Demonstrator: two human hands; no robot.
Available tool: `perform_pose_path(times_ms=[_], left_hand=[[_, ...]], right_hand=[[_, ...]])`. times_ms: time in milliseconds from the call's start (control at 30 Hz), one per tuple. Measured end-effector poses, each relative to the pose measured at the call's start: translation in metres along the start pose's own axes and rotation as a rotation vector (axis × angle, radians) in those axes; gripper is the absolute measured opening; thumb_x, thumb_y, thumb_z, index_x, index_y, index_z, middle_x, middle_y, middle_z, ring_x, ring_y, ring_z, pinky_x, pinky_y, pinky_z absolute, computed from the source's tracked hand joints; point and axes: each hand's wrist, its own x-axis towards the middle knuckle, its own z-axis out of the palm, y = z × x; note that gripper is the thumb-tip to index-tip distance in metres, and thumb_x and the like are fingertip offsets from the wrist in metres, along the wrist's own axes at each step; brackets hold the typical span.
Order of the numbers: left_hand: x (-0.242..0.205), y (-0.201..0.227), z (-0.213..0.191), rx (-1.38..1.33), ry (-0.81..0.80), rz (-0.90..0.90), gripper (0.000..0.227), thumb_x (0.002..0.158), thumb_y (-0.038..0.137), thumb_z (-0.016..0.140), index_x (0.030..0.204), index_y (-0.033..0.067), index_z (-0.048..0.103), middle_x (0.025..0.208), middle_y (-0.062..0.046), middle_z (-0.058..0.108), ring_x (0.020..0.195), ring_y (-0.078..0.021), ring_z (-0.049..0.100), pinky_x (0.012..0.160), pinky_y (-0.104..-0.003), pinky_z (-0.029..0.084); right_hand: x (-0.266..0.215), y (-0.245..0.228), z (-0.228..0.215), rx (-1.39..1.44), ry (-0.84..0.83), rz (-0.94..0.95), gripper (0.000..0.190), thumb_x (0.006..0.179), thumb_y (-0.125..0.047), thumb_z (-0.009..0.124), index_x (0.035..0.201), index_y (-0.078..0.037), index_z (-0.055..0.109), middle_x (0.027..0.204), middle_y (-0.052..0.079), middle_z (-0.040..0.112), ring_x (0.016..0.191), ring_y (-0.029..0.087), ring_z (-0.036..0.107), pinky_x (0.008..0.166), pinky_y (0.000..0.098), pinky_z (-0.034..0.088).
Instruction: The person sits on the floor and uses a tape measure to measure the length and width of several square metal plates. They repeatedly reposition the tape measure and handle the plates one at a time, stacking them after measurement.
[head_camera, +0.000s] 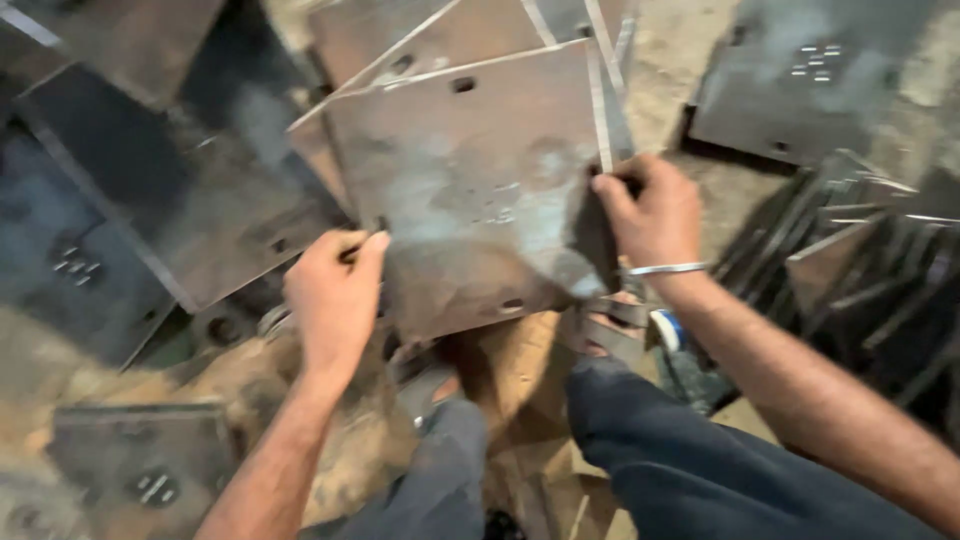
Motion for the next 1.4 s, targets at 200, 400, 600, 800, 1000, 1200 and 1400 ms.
perform_pose_path(times_ms=[200, 400, 600, 800, 1000, 1200, 1400], left_hand=[[0.025, 0.011, -0.013, 0.290, -0.077, 0.006, 0.032, 0.086, 0.039, 0.076, 0.081, 0.0069, 0.079, 0.075, -0.018, 0.072, 0.076, -0.0401, 0.071, 0.066, -0.049, 0.056], [0.044, 0.029, -0.017, 0.625, -0.311, 0.090, 0.039, 0.087, 0.039, 0.068, 0.077, 0.0022, 0.075, 0.077, -0.024, 0.072, 0.075, -0.0445, 0.071, 0.069, -0.055, 0.057], [0.051, 0.015, -0.008, 0.576, -0.326, 0.083, 0.033, 0.081, 0.032, 0.068, 0.079, -0.0002, 0.075, 0.078, -0.025, 0.071, 0.076, -0.0462, 0.071, 0.071, -0.055, 0.057], [0.046, 0.016, -0.005, 0.570, -0.294, 0.061, 0.033, 0.082, 0.031, 0.067, 0.079, -0.0004, 0.075, 0.077, -0.026, 0.071, 0.076, -0.0461, 0.071, 0.071, -0.055, 0.058], [0.045, 0.022, -0.008, 0.582, -0.257, 0.054, 0.032, 0.080, 0.031, 0.067, 0.076, 0.0009, 0.075, 0.077, -0.025, 0.071, 0.075, -0.0453, 0.071, 0.070, -0.055, 0.058], [0.043, 0.020, -0.011, 0.569, -0.238, 0.073, 0.031, 0.081, 0.032, 0.067, 0.077, 0.0032, 0.077, 0.077, -0.024, 0.072, 0.076, -0.0432, 0.073, 0.072, -0.054, 0.059], [0.047, 0.021, -0.016, 0.614, -0.324, 0.067, 0.035, 0.084, 0.035, 0.065, 0.080, 0.0029, 0.077, 0.078, -0.024, 0.073, 0.077, -0.0427, 0.073, 0.073, -0.054, 0.059]], right_hand=[[0.022, -0.005, -0.007, -0.308, -0.163, -0.052, 0.037, 0.091, -0.039, 0.078, 0.099, -0.003, 0.077, 0.088, 0.021, 0.074, 0.079, 0.039, 0.072, 0.074, 0.0502, 0.057], [0.033, -0.033, -0.020, -0.701, -0.308, -0.132, 0.038, 0.090, -0.049, 0.074, 0.096, -0.012, 0.083, 0.079, 0.020, 0.073, 0.075, 0.041, 0.071, 0.068, 0.0515, 0.057], [0.034, -0.020, -0.014, -0.607, -0.269, -0.119, 0.034, 0.089, -0.045, 0.074, 0.096, -0.013, 0.082, 0.075, 0.017, 0.072, 0.075, 0.040, 0.071, 0.071, 0.0515, 0.057], [0.033, -0.011, -0.010, -0.557, -0.253, -0.127, 0.031, 0.087, -0.042, 0.074, 0.094, -0.013, 0.083, 0.074, 0.019, 0.071, 0.072, 0.040, 0.071, 0.073, 0.0519, 0.057], [0.032, -0.010, -0.008, -0.599, -0.230, -0.181, 0.033, 0.088, -0.044, 0.073, 0.094, -0.013, 0.083, 0.077, 0.019, 0.071, 0.072, 0.041, 0.070, 0.070, 0.0520, 0.057], [0.030, -0.005, -0.009, -0.592, -0.248, -0.125, 0.035, 0.090, -0.045, 0.071, 0.094, -0.012, 0.083, 0.071, 0.017, 0.073, 0.076, 0.041, 0.072, 0.072, 0.0526, 0.057], [0.018, 0.006, -0.007, -0.594, -0.188, -0.112, 0.043, 0.095, -0.055, 0.072, 0.101, -0.014, 0.082, 0.077, 0.018, 0.073, 0.079, 0.041, 0.072, 0.074, 0.0519, 0.057]])
